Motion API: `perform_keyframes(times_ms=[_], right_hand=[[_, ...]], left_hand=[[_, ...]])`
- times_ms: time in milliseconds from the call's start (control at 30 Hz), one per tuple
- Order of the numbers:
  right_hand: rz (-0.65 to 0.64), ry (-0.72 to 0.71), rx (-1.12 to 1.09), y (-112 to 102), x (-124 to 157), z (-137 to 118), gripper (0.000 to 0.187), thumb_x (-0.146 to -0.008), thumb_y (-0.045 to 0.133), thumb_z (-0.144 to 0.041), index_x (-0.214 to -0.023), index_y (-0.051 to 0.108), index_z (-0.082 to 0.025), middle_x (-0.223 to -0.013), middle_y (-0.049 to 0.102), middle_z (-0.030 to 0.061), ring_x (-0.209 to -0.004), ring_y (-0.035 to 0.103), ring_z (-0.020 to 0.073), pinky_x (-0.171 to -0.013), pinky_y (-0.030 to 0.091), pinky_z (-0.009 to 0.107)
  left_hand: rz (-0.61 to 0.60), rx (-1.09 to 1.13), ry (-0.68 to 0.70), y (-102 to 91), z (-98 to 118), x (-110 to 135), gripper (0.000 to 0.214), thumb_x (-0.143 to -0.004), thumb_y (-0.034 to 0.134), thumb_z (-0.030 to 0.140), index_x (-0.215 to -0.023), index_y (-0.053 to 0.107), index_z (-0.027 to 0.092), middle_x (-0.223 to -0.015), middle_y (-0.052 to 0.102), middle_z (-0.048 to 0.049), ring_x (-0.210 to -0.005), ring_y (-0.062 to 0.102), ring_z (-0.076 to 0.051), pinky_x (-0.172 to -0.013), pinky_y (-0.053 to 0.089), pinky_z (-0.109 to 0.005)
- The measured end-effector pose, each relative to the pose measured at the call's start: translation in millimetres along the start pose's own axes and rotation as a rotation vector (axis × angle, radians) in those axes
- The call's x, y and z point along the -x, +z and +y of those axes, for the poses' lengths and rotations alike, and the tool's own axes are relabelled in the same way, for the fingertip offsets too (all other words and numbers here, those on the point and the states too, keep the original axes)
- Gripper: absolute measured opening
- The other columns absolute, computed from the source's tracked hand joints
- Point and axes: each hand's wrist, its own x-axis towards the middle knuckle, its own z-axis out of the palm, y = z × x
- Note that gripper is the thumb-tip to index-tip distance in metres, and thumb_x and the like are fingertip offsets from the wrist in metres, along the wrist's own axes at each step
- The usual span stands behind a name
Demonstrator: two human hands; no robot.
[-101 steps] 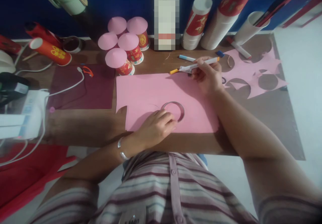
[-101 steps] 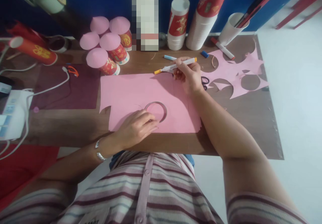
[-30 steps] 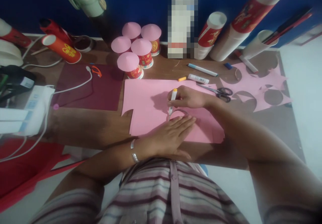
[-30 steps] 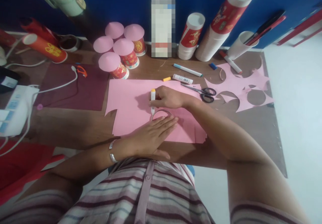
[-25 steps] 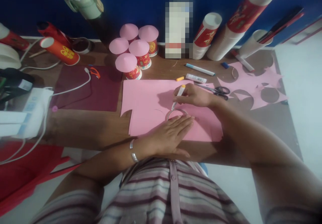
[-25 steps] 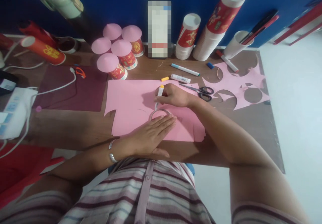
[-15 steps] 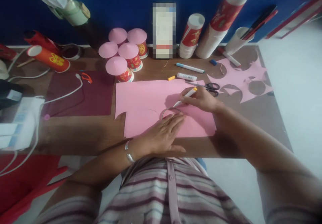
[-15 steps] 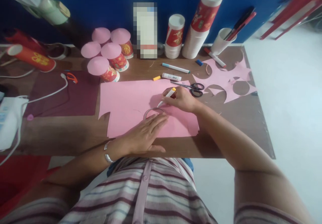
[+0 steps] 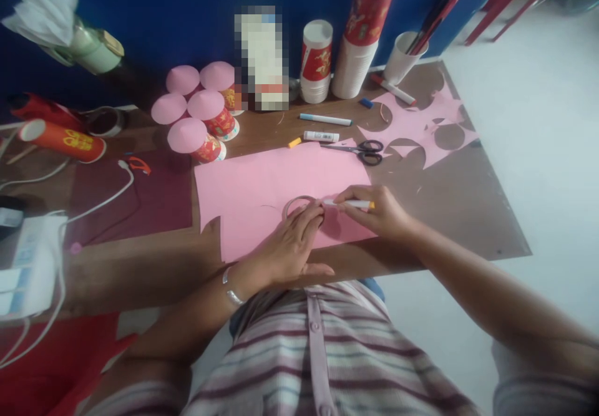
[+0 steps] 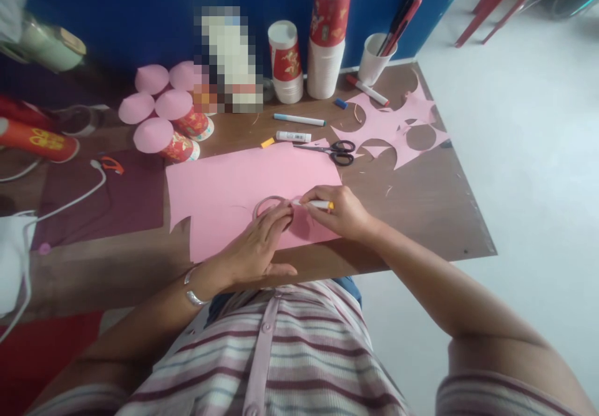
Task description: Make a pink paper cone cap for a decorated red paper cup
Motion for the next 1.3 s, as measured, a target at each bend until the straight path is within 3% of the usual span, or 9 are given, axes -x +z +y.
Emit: perform_keyframes(times_ms=[300, 567, 767, 867, 1000, 1100, 1300], right_hand=[[0.149, -0.353, 0.291, 29, 47, -13, 0.008, -0.094, 0.06, -0.013, -0.098, 0.066, -0.015, -0.081, 0.073, 0.007, -0.071, 0.068, 0.0176, -0.064, 0.055, 0.029], [0.158, -0.368, 0.337, 48, 64, -24, 0.008, -0.093, 0.062, -0.011, -0.1, 0.065, -0.014, -0.078, 0.072, 0.0073, -0.067, 0.067, 0.0185, -0.059, 0.053, 0.03], [0.267, -0.343, 0.103, 32, 69, -34, 0.018, -0.087, 0.065, -0.006, -0.102, 0.067, -0.016, -0.081, 0.073, 0.006, -0.069, 0.069, 0.0163, -0.062, 0.055, 0.028], [0.355, -0.321, 0.082, 24, 74, -38, 0.025, -0.085, 0.066, -0.003, -0.103, 0.068, -0.02, -0.08, 0.074, 0.0038, -0.068, 0.07, 0.0169, -0.059, 0.055, 0.029], [0.38, -0.302, 0.092, 22, 77, -39, 0.029, -0.086, 0.065, -0.004, -0.106, 0.068, -0.025, -0.08, 0.074, 0.0026, -0.067, 0.07, 0.0184, -0.057, 0.055, 0.031], [0.352, -0.293, 0.097, 25, 77, -37, 0.029, -0.087, 0.064, -0.004, -0.107, 0.067, -0.025, -0.08, 0.074, 0.0027, -0.067, 0.071, 0.0188, -0.057, 0.055, 0.031], [0.319, -0.324, 0.104, 25, 76, -36, 0.027, -0.086, 0.064, -0.003, -0.105, 0.067, -0.022, -0.08, 0.072, 0.0031, -0.068, 0.07, 0.0175, -0.059, 0.055, 0.029]], left_hand=[[-0.053, 0.0, -0.024, -0.4, 1, 1, 0.101, -0.085, 0.054, 0.077, -0.151, 0.026, 0.005, -0.15, 0.043, -0.0313, -0.153, 0.03, -0.043, -0.12, 0.038, -0.063], [-0.051, 0.003, -0.035, 3.3, 0, 3, 0.101, -0.083, 0.058, 0.076, -0.151, 0.029, 0.007, -0.151, 0.042, -0.0303, -0.152, 0.032, -0.042, -0.121, 0.038, -0.062], [-0.059, -0.02, -0.027, 0.9, 1, 1, 0.101, -0.083, 0.058, 0.076, -0.15, 0.029, 0.005, -0.15, 0.043, -0.0319, -0.152, 0.033, -0.043, -0.119, 0.041, -0.062], [-0.059, -0.034, -0.022, -1.2, 2, 1, 0.083, -0.093, 0.057, 0.062, -0.148, 0.032, 0.005, -0.151, 0.042, -0.0307, -0.151, 0.034, -0.042, -0.12, 0.041, -0.061], [-0.037, -0.039, -0.01, -2.6, 2, 1, 0.044, -0.101, 0.045, 0.021, -0.142, 0.038, 0.005, -0.148, 0.046, -0.0277, -0.152, 0.035, -0.036, -0.122, 0.041, -0.057], [-0.004, -0.023, -0.012, -1.7, 2, 1, 0.04, -0.099, 0.036, 0.007, -0.139, 0.04, 0.008, -0.145, 0.05, -0.0244, -0.151, 0.037, -0.032, -0.12, 0.044, -0.056], [0.02, -0.026, -0.019, 0.4, 1, 1, 0.043, -0.097, 0.036, 0.002, -0.139, 0.039, 0.009, -0.145, 0.049, -0.0235, -0.152, 0.036, -0.031, -0.12, 0.044, -0.055]])
